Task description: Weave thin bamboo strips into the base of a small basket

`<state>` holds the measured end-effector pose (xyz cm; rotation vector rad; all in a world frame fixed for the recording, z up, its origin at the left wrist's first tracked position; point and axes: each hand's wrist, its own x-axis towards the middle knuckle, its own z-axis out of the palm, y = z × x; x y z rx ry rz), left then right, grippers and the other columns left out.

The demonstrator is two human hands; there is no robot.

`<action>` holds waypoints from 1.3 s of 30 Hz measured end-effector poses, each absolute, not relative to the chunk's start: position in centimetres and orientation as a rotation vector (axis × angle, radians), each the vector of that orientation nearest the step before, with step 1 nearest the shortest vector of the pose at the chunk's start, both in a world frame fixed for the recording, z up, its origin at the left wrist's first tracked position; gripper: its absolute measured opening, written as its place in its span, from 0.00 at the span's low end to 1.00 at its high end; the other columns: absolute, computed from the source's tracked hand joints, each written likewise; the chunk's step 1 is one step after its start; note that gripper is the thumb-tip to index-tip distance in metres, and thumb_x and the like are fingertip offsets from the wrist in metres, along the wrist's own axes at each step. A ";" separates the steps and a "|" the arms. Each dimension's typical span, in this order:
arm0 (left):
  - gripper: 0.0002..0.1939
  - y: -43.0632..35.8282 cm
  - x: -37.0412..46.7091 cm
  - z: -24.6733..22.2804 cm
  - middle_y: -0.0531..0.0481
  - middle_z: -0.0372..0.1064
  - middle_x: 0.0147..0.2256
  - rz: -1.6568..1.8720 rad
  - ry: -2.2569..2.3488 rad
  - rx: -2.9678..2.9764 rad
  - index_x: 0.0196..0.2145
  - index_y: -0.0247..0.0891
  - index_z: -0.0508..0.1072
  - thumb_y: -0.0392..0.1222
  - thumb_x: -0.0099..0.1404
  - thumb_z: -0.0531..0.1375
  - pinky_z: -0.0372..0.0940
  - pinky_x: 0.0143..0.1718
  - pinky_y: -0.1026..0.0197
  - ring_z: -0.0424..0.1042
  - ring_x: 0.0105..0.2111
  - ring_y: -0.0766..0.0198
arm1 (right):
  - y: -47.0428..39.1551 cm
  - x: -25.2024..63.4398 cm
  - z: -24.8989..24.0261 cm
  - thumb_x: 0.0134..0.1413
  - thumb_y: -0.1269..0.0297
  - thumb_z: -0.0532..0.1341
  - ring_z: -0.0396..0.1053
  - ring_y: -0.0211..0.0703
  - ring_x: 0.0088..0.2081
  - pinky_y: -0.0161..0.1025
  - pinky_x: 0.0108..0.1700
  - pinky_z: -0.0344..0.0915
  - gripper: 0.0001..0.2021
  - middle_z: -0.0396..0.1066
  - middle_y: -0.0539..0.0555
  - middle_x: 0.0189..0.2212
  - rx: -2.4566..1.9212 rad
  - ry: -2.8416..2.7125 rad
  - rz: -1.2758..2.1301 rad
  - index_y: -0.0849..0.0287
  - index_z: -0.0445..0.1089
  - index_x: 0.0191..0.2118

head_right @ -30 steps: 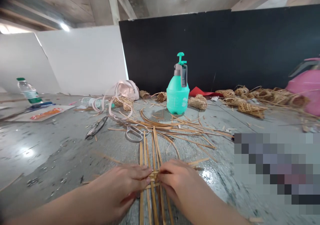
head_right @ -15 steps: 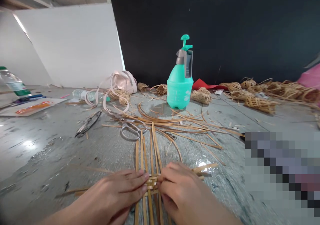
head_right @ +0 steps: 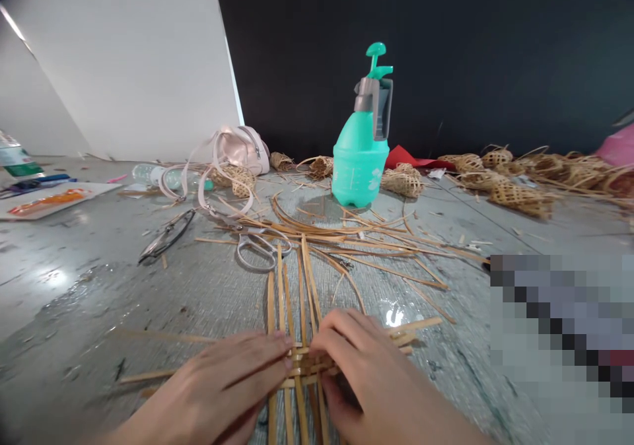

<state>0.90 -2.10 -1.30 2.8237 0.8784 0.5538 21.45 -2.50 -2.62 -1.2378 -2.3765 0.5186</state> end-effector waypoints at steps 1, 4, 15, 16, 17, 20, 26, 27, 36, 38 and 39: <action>0.17 -2.1 0.9 -1.4 0.43 0.70 0.44 0.578 0.910 2.843 0.44 0.32 0.69 0.28 0.59 0.50 0.64 0.47 0.58 0.68 0.45 0.59 | -2.5 21.5 -2.6 0.44 0.80 0.54 0.63 0.43 0.39 0.43 0.40 0.64 0.14 0.65 0.51 0.37 -1.238 -2.385 0.458 0.56 0.66 0.36; 0.13 -2.2 0.9 -1.1 0.45 0.71 0.38 0.557 1.084 2.826 0.39 0.34 0.71 0.29 0.57 0.52 0.67 0.40 0.54 0.70 0.38 0.56 | -2.5 21.6 -2.4 0.45 0.78 0.55 0.64 0.45 0.37 0.47 0.39 0.65 0.14 0.66 0.51 0.36 -1.260 -2.417 0.291 0.55 0.67 0.37; 0.11 -2.5 0.3 -0.4 0.46 0.71 0.38 0.494 1.134 2.949 0.34 0.38 0.71 0.33 0.62 0.49 0.67 0.37 0.56 0.69 0.36 0.58 | -2.7 22.5 -2.1 0.41 0.76 0.57 0.67 0.44 0.40 0.40 0.39 0.68 0.18 0.68 0.51 0.40 -1.343 -2.329 0.328 0.52 0.65 0.41; 0.12 -2.5 0.3 -0.2 0.47 0.71 0.36 0.493 1.110 2.977 0.33 0.38 0.71 0.33 0.63 0.48 0.67 0.36 0.57 0.69 0.35 0.59 | -2.7 22.6 -2.0 0.43 0.75 0.57 0.67 0.44 0.41 0.40 0.40 0.68 0.18 0.68 0.51 0.40 -1.358 -2.317 0.320 0.51 0.64 0.43; 0.13 -2.4 0.2 -0.1 0.47 0.72 0.34 0.506 1.092 3.002 0.33 0.38 0.71 0.33 0.64 0.47 0.67 0.35 0.57 0.69 0.33 0.59 | -2.7 22.7 -1.9 0.45 0.73 0.57 0.68 0.43 0.41 0.40 0.39 0.69 0.19 0.68 0.51 0.41 -1.376 -2.305 0.325 0.50 0.63 0.45; 0.15 -2.2 -0.1 0.1 0.48 0.73 0.35 0.539 0.964 3.086 0.36 0.37 0.72 0.33 0.66 0.46 0.67 0.37 0.58 0.70 0.33 0.61 | -2.7 23.1 -1.3 0.46 0.71 0.58 0.70 0.39 0.34 0.32 0.30 0.69 0.19 0.70 0.48 0.37 -1.395 -2.286 0.469 0.48 0.61 0.45; 0.17 -1.9 -1.2 0.5 0.46 0.67 0.48 0.807 0.939 3.108 0.47 0.38 0.66 0.28 0.62 0.47 0.50 0.56 0.50 0.62 0.50 0.57 | -3.0 23.3 0.2 0.46 0.70 0.58 0.69 0.37 0.26 0.30 0.27 0.68 0.12 0.69 0.46 0.26 -1.269 -2.242 0.505 0.49 0.63 0.39; 0.17 -2.0 -1.2 0.7 0.47 0.67 0.47 0.874 0.995 3.068 0.46 0.39 0.66 0.28 0.61 0.49 0.52 0.55 0.51 0.63 0.49 0.58 | -3.1 23.4 0.4 0.47 0.68 0.58 0.69 0.38 0.26 0.31 0.27 0.68 0.11 0.69 0.47 0.27 -1.269 -2.220 0.447 0.49 0.63 0.39; 0.17 -0.8 -0.4 1.6 0.51 0.69 0.31 0.526 0.961 1.641 0.43 0.39 0.61 0.42 0.55 0.57 0.66 0.29 0.63 0.70 0.29 0.64 | -4.0 22.5 -0.7 0.50 0.60 0.56 0.70 0.46 0.33 0.37 0.28 0.69 0.13 0.69 0.53 0.33 -1.356 -1.854 0.088 0.50 0.57 0.42; 0.10 -0.5 -0.5 1.3 0.54 0.66 0.26 0.409 0.903 1.495 0.33 0.36 0.64 0.41 0.54 0.59 0.63 0.26 0.66 0.67 0.25 0.68 | -4.2 21.9 -0.9 0.50 0.61 0.55 0.72 0.45 0.31 0.36 0.26 0.70 0.12 0.70 0.53 0.32 -1.325 -1.862 0.144 0.50 0.56 0.43; 0.09 -0.4 -0.5 1.1 0.55 0.64 0.25 0.384 0.899 1.480 0.30 0.35 0.64 0.41 0.53 0.60 0.61 0.26 0.67 0.65 0.25 0.69 | -4.2 21.8 -0.8 0.50 0.62 0.55 0.72 0.45 0.30 0.34 0.25 0.70 0.12 0.71 0.53 0.31 -1.309 -1.873 0.180 0.50 0.57 0.43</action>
